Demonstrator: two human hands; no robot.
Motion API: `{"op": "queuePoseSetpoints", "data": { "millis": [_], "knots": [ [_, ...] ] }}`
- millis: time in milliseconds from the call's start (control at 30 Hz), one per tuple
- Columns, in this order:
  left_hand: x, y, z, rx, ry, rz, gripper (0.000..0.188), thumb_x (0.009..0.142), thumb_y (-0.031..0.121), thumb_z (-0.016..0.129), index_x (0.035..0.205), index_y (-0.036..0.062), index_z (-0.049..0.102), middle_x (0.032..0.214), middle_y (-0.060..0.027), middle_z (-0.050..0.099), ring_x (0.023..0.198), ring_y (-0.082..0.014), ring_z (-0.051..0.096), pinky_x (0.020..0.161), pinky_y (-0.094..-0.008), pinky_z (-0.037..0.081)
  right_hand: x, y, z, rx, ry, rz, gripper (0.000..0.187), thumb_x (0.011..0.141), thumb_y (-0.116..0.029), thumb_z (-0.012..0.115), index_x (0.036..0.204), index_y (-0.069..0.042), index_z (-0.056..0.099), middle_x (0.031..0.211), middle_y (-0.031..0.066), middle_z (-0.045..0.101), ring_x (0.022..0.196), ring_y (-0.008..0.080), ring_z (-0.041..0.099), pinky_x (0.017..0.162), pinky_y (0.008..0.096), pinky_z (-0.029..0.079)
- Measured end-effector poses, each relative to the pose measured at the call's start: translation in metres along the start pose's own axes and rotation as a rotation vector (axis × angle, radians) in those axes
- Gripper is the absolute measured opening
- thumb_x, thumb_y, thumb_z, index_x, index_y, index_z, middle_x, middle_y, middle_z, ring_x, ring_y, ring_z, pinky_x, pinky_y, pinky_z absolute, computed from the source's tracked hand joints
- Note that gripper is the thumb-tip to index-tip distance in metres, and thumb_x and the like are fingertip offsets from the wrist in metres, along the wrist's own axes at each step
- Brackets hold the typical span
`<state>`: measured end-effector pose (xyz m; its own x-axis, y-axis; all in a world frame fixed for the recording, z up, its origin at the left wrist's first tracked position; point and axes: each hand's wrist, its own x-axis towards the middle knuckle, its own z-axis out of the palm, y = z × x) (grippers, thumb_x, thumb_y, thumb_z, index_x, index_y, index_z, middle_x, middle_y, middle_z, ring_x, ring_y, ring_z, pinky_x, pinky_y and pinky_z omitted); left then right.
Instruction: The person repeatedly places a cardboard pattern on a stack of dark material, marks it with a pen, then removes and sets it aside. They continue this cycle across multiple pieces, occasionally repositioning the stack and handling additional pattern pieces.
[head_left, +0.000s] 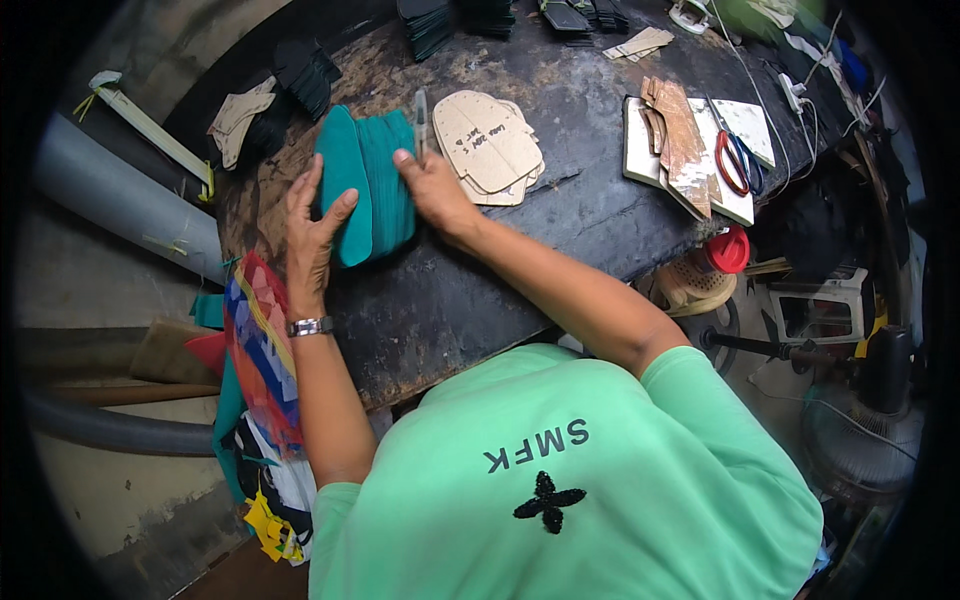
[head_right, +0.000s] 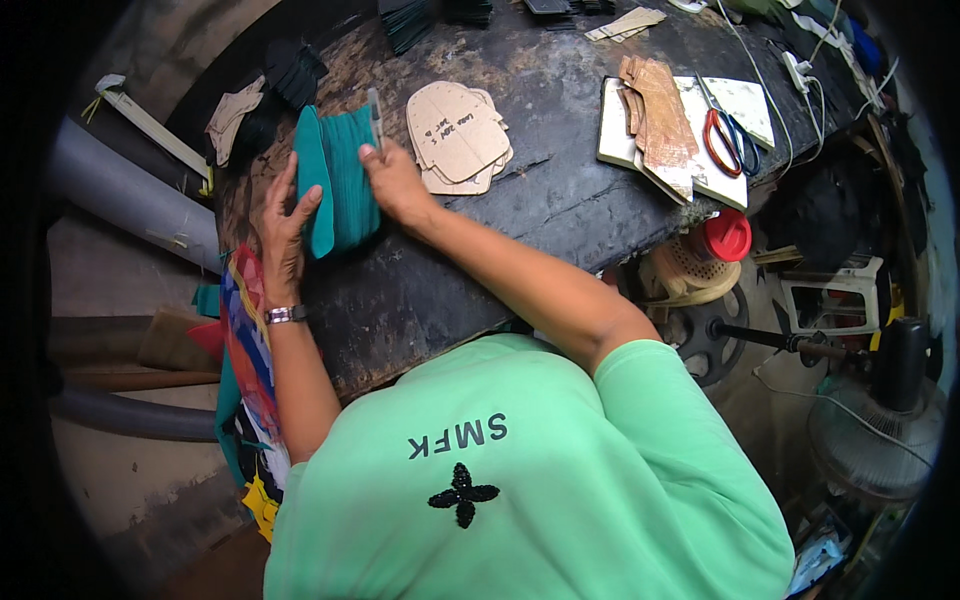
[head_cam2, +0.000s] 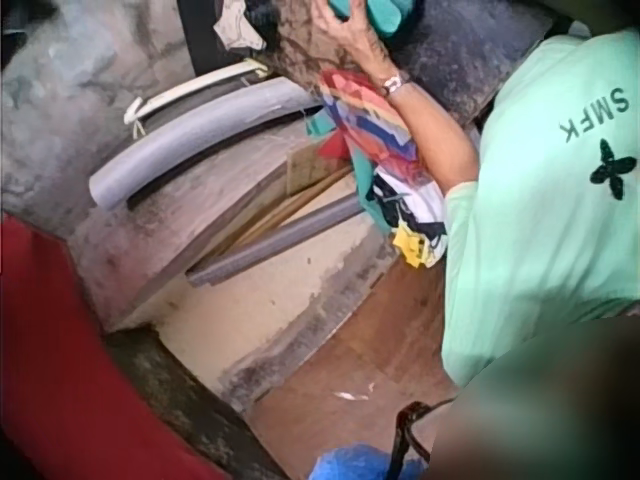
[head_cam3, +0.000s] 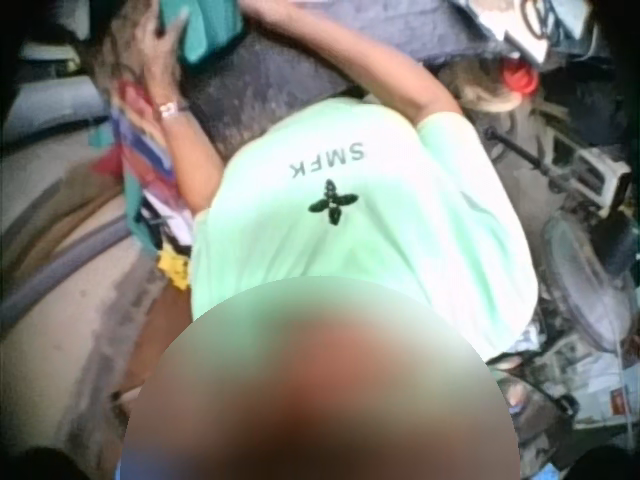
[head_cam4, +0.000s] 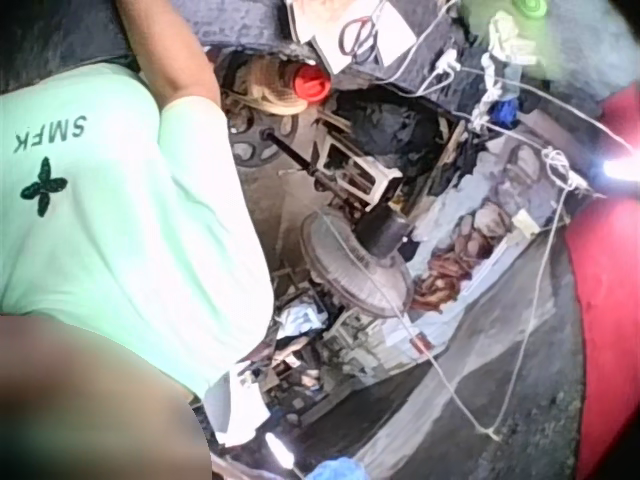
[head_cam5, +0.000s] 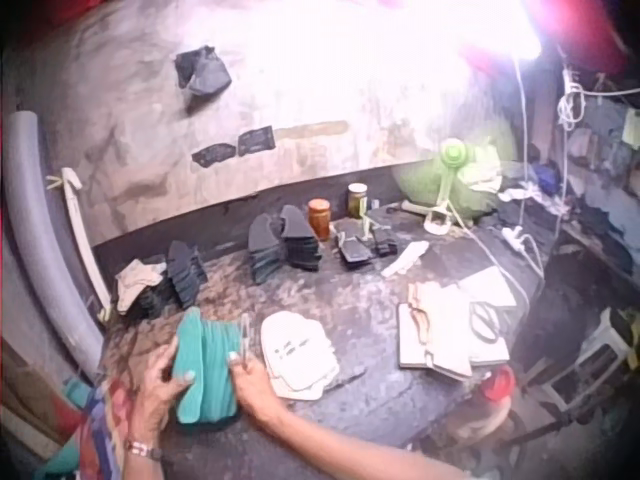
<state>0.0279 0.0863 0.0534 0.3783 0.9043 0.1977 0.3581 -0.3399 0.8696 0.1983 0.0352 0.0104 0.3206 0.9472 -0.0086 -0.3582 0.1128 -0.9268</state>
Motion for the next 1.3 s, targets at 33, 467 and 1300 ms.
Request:
{"op": "queuePoseSetpoints", "data": {
  "millis": [33,467,1300],
  "knots": [
    [0.003,0.005,-0.006,0.127,0.007,0.109,0.077,0.075,0.042,0.081,0.139,0.0097,0.054,0.14,-0.0183,0.045,0.131,-0.0279,0.044,0.108,-0.0381,0.038,0.005,0.001,0.007,0.036,-0.028,0.008,0.034,0.104,-0.027,0.047,0.115,0.003,0.059,0.102,0.0067,0.067,0.089,0.0141,0.06,0.082,0.0328,0.049],
    [0.028,-0.028,-0.013,0.499,0.177,0.1,0.105,0.071,0.067,0.073,0.148,0.0029,0.038,0.138,-0.0345,0.043,0.13,-0.0446,0.045,0.106,-0.0478,0.039,0.036,-0.07,-0.119,-1.258,0.255,-0.24,0.029,0.089,-0.027,0.067,0.104,-0.002,0.069,0.09,0.018,0.07,0.082,0.0325,0.069,0.076,0.0423,0.053],
    [-0.014,0.03,0.135,-1.162,-0.277,-0.242,0.052,0.094,0.006,0.06,0.139,0.0009,0.035,0.133,-0.0173,0.054,0.12,-0.0242,0.058,0.1,-0.038,0.051,0.02,-0.079,-0.158,-0.176,0.005,-0.004,0.033,0.089,-0.02,0.071,0.108,0.005,0.064,0.093,0.0109,0.07,0.08,0.0169,0.067,0.074,0.0289,0.054]
  ]
}}
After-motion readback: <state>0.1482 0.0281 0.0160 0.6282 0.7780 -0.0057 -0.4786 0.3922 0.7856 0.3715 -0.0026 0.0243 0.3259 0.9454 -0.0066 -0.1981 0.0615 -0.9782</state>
